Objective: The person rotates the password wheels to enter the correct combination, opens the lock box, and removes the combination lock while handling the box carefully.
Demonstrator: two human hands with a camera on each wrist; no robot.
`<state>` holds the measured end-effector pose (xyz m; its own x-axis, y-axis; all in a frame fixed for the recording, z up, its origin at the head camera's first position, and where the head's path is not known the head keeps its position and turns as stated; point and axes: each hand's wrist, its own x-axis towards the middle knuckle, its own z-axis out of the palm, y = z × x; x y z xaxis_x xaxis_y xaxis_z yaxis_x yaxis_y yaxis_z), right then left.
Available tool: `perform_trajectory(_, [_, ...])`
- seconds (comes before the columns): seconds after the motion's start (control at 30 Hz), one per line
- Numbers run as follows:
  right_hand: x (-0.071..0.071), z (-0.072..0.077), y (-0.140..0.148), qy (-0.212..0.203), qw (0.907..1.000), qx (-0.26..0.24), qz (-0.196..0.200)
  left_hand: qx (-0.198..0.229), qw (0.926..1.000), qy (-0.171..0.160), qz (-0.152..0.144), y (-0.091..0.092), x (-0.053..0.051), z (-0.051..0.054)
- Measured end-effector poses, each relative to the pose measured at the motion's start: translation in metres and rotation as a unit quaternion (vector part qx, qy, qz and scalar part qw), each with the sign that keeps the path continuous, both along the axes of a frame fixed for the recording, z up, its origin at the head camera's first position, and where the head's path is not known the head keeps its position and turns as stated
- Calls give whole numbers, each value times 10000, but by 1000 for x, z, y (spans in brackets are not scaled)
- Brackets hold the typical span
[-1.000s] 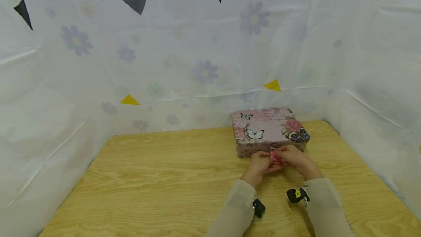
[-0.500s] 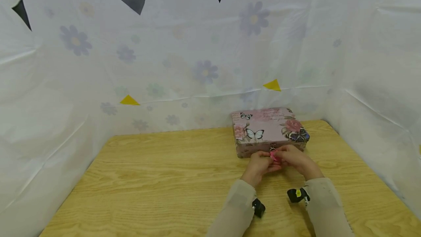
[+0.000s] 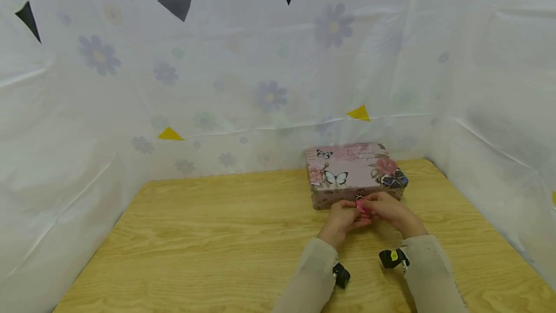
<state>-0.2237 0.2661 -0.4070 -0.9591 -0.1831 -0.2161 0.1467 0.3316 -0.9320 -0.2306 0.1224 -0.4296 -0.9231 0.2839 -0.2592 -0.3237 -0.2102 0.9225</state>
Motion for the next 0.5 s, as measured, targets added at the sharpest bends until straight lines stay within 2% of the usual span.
perform_trajectory(0.27, [2,2,-2,70,9998,110,117,-15,10000,-21,1,0,0,-1])
perform_trajectory(0.5, [0,-1,0,77,9998,-78,156,82,10000,-15,43,0,0,-1])
